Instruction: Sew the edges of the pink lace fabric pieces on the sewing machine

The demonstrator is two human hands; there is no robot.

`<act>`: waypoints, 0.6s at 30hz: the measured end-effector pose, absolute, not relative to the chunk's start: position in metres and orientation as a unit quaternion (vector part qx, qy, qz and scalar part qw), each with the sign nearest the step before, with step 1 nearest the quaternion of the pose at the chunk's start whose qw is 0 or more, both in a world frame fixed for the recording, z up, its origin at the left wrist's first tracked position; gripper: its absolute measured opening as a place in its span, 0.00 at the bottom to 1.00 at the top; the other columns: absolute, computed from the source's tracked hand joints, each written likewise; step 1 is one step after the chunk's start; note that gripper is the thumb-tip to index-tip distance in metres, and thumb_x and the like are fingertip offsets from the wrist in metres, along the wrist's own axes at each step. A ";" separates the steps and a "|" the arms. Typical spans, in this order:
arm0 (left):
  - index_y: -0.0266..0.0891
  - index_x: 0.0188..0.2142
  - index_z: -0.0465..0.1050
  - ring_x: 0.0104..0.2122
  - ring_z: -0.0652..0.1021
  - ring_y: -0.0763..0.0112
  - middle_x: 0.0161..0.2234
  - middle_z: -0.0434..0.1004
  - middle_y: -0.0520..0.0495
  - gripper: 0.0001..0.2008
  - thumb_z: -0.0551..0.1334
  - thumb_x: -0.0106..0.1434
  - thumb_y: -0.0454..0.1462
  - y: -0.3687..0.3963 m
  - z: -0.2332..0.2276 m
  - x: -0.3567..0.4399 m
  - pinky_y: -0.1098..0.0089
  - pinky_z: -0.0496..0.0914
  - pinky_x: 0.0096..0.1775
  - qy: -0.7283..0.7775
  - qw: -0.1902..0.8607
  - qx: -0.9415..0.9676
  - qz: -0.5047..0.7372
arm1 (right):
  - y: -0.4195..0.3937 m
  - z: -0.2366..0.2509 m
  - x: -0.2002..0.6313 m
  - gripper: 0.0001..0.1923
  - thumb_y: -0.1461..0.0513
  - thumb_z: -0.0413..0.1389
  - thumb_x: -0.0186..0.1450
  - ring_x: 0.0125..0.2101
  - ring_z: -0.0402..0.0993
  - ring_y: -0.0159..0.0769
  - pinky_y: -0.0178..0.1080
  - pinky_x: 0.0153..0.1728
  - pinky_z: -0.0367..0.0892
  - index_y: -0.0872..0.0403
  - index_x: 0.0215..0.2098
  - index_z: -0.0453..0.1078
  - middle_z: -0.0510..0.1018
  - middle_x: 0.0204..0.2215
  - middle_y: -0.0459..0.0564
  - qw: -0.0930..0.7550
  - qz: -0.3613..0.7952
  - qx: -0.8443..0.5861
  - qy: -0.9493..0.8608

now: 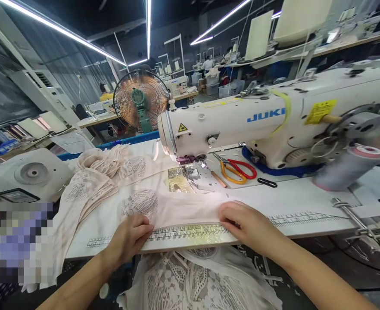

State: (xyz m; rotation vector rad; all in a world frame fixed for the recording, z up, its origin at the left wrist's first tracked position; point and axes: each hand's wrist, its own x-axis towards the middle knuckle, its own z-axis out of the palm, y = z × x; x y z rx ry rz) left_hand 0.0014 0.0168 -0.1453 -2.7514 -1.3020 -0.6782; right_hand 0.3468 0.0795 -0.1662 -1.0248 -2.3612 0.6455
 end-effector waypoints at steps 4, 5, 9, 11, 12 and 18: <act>0.38 0.36 0.72 0.30 0.72 0.66 0.31 0.74 0.46 0.13 0.50 0.68 0.31 0.016 -0.143 0.001 0.68 0.65 0.31 -0.417 0.038 -0.891 -0.177 | 0.082 -0.165 0.348 0.07 0.62 0.48 0.64 0.37 0.69 0.41 0.42 0.38 0.65 0.51 0.29 0.64 0.74 0.34 0.50 0.251 0.246 -0.365 -0.862; 0.38 0.36 0.72 0.30 0.72 0.66 0.31 0.74 0.46 0.13 0.49 0.68 0.31 0.016 -0.144 0.001 0.68 0.65 0.31 -0.413 0.047 -0.892 -0.175 | 0.084 -0.163 0.348 0.07 0.62 0.48 0.65 0.38 0.69 0.41 0.42 0.39 0.65 0.52 0.30 0.65 0.74 0.35 0.51 0.251 0.252 -0.358 -0.863; 0.39 0.36 0.72 0.29 0.71 0.66 0.31 0.74 0.46 0.15 0.47 0.69 0.31 0.018 -0.153 -0.004 0.67 0.66 0.32 -0.398 0.083 -0.895 -0.183 | 0.086 -0.153 0.349 0.08 0.64 0.48 0.66 0.38 0.69 0.41 0.43 0.41 0.64 0.54 0.33 0.68 0.74 0.35 0.53 0.242 0.269 -0.340 -0.868; 0.41 0.36 0.72 0.31 0.73 0.66 0.32 0.74 0.47 0.16 0.46 0.69 0.33 0.021 -0.158 -0.008 0.67 0.67 0.33 -0.387 0.107 -0.897 -0.182 | 0.087 -0.148 0.349 0.08 0.65 0.48 0.65 0.38 0.69 0.40 0.42 0.41 0.65 0.55 0.33 0.69 0.74 0.34 0.52 0.239 0.268 -0.348 -0.866; 0.42 0.37 0.72 0.33 0.73 0.65 0.34 0.75 0.47 0.16 0.46 0.70 0.33 0.023 -0.160 -0.011 0.67 0.68 0.34 -0.377 0.125 -0.899 -0.186 | 0.088 -0.147 0.350 0.07 0.66 0.50 0.65 0.37 0.70 0.39 0.40 0.41 0.65 0.55 0.33 0.69 0.75 0.34 0.52 0.237 0.271 -0.351 -0.864; 0.45 0.43 0.72 0.36 0.76 0.66 0.37 0.76 0.48 0.13 0.49 0.71 0.40 0.036 -0.162 -0.024 0.69 0.71 0.39 -0.323 0.146 -0.910 -0.214 | 0.093 -0.144 0.356 0.08 0.73 0.55 0.60 0.37 0.72 0.34 0.34 0.41 0.67 0.56 0.29 0.71 0.75 0.34 0.49 0.241 0.288 -0.356 -0.855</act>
